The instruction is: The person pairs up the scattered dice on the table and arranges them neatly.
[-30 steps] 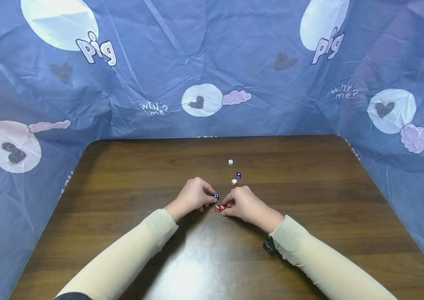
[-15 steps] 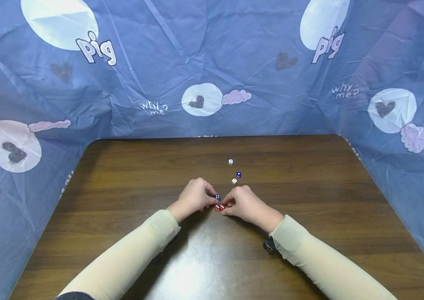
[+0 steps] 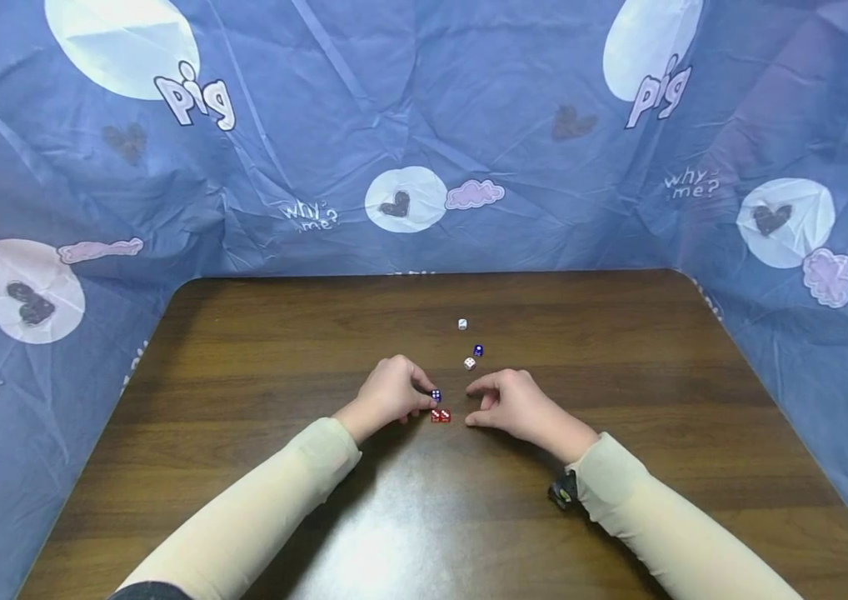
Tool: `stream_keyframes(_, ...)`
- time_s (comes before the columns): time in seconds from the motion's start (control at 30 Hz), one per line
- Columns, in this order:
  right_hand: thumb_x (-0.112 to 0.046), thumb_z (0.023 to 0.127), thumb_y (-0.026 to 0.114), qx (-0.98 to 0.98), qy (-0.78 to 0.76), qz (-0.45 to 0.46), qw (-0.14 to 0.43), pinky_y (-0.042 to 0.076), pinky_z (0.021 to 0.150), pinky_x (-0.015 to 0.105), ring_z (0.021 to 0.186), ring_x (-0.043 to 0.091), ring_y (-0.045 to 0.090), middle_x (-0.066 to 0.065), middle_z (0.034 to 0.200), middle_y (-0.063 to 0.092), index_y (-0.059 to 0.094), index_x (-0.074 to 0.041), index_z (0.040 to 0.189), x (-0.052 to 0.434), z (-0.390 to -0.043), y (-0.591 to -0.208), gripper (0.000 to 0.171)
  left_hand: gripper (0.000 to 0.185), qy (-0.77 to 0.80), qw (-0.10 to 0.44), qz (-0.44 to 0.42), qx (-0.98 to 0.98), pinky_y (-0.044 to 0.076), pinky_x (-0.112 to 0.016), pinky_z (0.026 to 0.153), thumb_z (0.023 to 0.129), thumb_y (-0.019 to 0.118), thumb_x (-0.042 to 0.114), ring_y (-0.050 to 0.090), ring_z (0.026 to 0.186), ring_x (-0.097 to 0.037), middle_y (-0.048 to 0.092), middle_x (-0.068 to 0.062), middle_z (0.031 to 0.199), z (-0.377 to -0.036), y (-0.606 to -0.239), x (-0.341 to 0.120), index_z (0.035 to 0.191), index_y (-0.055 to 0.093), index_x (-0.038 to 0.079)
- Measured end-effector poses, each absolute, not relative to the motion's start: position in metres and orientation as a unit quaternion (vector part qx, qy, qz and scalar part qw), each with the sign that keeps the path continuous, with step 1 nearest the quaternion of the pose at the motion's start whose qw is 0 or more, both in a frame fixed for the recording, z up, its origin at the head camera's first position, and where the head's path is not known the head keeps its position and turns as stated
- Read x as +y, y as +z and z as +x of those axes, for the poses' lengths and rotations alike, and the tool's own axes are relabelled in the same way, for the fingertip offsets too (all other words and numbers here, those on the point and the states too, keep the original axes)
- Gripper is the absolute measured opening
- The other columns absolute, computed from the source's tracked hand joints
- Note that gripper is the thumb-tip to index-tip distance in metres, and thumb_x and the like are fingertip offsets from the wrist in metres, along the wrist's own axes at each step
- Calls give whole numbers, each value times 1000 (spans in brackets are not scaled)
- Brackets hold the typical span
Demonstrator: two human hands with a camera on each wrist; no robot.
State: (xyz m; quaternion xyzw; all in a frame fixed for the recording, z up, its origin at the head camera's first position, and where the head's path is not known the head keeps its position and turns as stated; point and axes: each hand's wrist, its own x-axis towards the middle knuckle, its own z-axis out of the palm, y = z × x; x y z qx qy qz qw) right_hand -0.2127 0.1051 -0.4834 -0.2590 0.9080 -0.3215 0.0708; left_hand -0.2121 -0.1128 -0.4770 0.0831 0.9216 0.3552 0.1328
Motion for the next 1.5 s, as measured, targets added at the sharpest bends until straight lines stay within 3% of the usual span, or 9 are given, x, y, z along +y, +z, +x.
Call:
stream_keyframes(0.33,-31,69,79,908,-372,-190,34,46,51,30,53,9,58,-8,61,61,68,-9,104,131,-238,-483,43,14,393,151,74,904,47,-30,36,72,77,15,59,40,-22,60,-6,50,-211,-476,-112,86,73,12)
stream_keyframes(0.63,-33,71,77,909,-400,-96,73,49,53,31,50,15,61,2,60,64,68,-10,102,130,-270,-491,40,14,431,164,70,884,49,-34,37,73,76,11,59,41,-23,60,-10,51,-211,-480,-113,85,72,8)
stream_keyframes(0.9,-32,71,77,916,-380,-89,98,50,52,29,51,14,61,1,63,64,68,-9,105,119,-284,-487,42,13,432,170,68,883,49,-35,38,73,76,11,59,41,-23,61,-11,52,-212,-480,-113,85,72,9)
stream_keyframes(1.27,-30,69,79,935,-333,-99,71,48,51,27,48,10,59,-5,59,63,73,-16,93,107,-286,-487,28,12,440,169,73,879,49,-35,38,74,75,10,59,42,-24,60,-12,52,-210,-479,-113,85,71,8)
stream_keyframes(1.5,-26,69,80,933,-345,-82,58,49,51,25,48,9,60,-2,72,66,74,-14,88,104,-284,-485,23,11,445,168,76,876,49,-34,38,74,75,8,59,41,-23,60,-12,52,-210,-480,-113,84,71,7)
